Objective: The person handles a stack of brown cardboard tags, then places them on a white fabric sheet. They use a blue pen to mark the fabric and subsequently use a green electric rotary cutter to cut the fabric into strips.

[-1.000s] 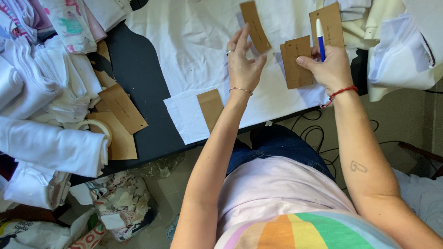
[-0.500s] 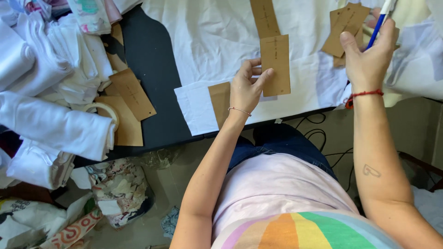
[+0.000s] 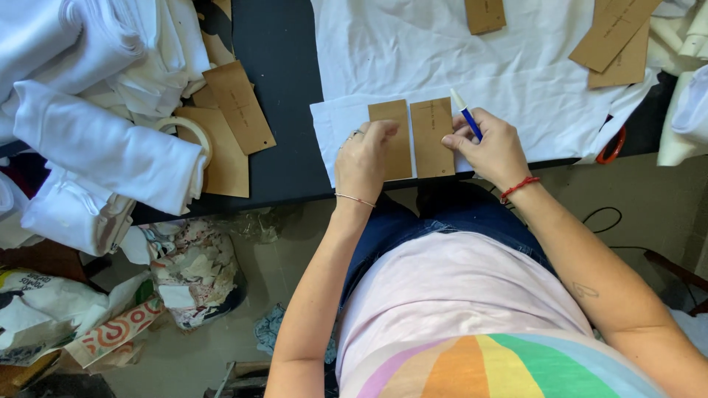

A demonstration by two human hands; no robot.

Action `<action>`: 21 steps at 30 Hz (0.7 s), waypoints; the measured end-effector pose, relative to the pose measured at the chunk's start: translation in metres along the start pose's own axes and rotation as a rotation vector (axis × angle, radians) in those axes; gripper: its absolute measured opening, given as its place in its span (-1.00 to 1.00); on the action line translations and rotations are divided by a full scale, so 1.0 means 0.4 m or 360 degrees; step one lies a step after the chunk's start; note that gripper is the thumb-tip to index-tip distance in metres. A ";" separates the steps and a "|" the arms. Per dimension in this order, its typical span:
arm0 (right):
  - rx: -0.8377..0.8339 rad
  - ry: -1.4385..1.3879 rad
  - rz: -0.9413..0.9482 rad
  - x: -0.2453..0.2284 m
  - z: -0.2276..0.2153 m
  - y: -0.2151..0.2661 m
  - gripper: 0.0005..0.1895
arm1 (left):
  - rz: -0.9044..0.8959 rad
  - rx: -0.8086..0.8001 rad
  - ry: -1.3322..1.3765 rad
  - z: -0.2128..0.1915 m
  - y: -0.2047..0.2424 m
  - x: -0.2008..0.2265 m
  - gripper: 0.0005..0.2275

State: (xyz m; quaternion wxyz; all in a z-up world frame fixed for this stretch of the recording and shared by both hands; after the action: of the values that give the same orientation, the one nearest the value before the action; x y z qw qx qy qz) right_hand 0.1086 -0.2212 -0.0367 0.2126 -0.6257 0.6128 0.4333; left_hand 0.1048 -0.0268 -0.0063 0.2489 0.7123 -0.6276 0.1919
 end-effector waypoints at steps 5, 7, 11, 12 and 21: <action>0.0015 0.0089 0.0008 -0.017 0.011 -0.001 -0.76 | 0.0287 0.0308 -0.0313 -0.003 0.060 0.040 -0.83; 0.0023 0.0112 0.0011 -0.021 0.011 0.000 -0.75 | 0.0303 0.0326 -0.0278 -0.010 0.065 0.049 -0.83; 0.0054 0.0148 0.0007 -0.038 0.010 0.008 -0.73 | 0.0361 0.0292 -0.0251 0.005 0.070 0.053 -0.83; 0.0063 0.0153 0.0010 -0.042 0.008 0.008 -0.73 | 0.0381 0.0271 -0.0242 0.013 0.069 0.055 -0.83; 0.0104 0.0225 -0.0127 -0.047 0.005 0.007 -0.72 | 0.0509 0.0341 -0.0280 0.020 0.070 0.077 -0.91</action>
State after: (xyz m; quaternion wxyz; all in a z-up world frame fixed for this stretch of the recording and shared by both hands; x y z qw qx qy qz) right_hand 0.1077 -0.2091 -0.0221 0.2061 -0.6714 0.6147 0.3590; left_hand 0.0809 -0.0586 0.0084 0.0824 0.6400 -0.7279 0.2319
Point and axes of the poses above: each hand's wrist, its own y-axis away from the middle knuckle, its own z-axis out of the palm, x = y × z, the point moved 8 cm from there along -y, towards the middle knuckle, and after that the axes turned 14 degrees about -z, right-handed, at the moved point
